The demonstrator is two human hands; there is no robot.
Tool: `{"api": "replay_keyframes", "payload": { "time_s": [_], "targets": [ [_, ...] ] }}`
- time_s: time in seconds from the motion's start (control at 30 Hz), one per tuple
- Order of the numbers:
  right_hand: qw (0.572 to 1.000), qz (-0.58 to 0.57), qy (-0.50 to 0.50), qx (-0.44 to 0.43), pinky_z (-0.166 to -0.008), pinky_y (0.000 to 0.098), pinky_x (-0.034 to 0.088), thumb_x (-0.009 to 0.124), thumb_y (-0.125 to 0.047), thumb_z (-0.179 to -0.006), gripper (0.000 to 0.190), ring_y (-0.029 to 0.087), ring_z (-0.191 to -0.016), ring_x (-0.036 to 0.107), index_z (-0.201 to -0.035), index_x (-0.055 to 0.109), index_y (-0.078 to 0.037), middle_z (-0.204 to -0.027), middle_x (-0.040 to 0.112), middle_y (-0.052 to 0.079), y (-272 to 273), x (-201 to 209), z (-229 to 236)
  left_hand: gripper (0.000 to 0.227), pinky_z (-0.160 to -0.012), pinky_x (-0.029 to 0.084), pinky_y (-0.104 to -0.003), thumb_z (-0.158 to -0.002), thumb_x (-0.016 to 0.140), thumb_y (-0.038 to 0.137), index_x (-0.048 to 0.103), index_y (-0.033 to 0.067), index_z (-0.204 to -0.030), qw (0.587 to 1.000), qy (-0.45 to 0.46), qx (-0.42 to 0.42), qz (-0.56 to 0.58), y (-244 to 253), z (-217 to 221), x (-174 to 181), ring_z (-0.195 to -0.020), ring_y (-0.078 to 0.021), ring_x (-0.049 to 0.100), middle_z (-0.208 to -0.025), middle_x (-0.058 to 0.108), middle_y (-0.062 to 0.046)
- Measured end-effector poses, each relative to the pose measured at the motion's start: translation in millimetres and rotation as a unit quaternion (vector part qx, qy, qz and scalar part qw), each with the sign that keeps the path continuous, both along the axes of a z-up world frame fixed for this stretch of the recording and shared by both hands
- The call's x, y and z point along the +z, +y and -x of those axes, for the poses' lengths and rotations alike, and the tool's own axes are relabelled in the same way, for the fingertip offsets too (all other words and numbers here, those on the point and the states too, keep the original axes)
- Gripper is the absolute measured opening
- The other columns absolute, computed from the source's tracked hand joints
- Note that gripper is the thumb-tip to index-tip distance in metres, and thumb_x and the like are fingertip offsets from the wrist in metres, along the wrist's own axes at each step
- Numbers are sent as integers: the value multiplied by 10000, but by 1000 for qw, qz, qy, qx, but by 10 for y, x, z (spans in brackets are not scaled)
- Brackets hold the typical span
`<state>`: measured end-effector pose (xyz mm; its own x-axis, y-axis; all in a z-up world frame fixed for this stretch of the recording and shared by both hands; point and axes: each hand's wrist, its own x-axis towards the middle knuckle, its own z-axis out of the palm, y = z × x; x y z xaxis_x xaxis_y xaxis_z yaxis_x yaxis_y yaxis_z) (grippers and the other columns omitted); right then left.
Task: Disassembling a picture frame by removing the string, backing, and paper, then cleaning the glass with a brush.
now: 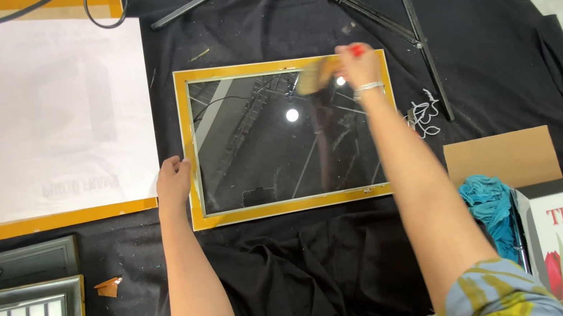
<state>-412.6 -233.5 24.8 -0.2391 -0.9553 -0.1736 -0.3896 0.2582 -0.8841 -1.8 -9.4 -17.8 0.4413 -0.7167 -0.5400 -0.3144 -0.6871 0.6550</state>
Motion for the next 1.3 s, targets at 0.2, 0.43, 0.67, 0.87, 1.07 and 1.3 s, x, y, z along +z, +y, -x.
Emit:
{"api": "replay_keyframes", "payload": {
  "time_s": [0.2,0.43,0.67,0.87,1.07,1.3],
  "targets": [
    [852,93,513,-55,-763,494,586,698,-400,-983,257,362,-823,742,-962,677,-145,-806,721,174,-238,-121,1049,561,-1066,465,-585,-1032,570,399,574,30,-1454,1000,-5,-3,-1,-13,-9,-49,-1328,-419,549,-1401,620,-213],
    [906,99,411,-8,-741,432,596,709,-449,-951,226,284,-794,742,-937,697,-223,-750,712,69,-113,-112,962,549,-1048,478,-591,-1037,569,379,573,23,-1455,1000,-14,-3,-11,-7,-25,-53,-1322,-415,556,-1405,622,-212],
    [831,230,504,48,-724,458,575,707,-344,-979,189,314,-804,717,-989,616,-180,-810,654,101,95,-114,816,536,-1033,487,-605,-1039,576,376,579,28,-1448,1000,-16,-2,-8,-39,-30,-148,-1308,-420,566,-1394,627,-212],
    [870,154,464,63,-767,462,568,705,-391,-997,224,317,-837,723,-1018,633,-180,-843,669,94,327,-348,1043,542,-1032,483,-607,-1042,578,376,574,20,-1450,1000,-13,-2,-7,-13,-20,-72,-1312,-420,563,-1398,624,-215],
    [849,120,505,103,-762,463,579,703,-372,-976,211,314,-814,727,-1003,655,-169,-815,683,94,718,-297,1018,543,-1035,481,-600,-1045,570,380,584,5,-1438,1000,-16,-15,9,-16,-30,-168,-1300,-418,572,-1383,634,-219],
    [861,41,492,122,-756,484,572,633,-432,-1003,270,340,-813,730,-985,650,-163,-788,688,111,1462,-33,1194,554,-1025,484,-615,-1034,585,402,595,9,-1425,999,-16,-24,19,-2,-46,-298,-1284,-437,580,-1368,638,-231]
  ]
}}
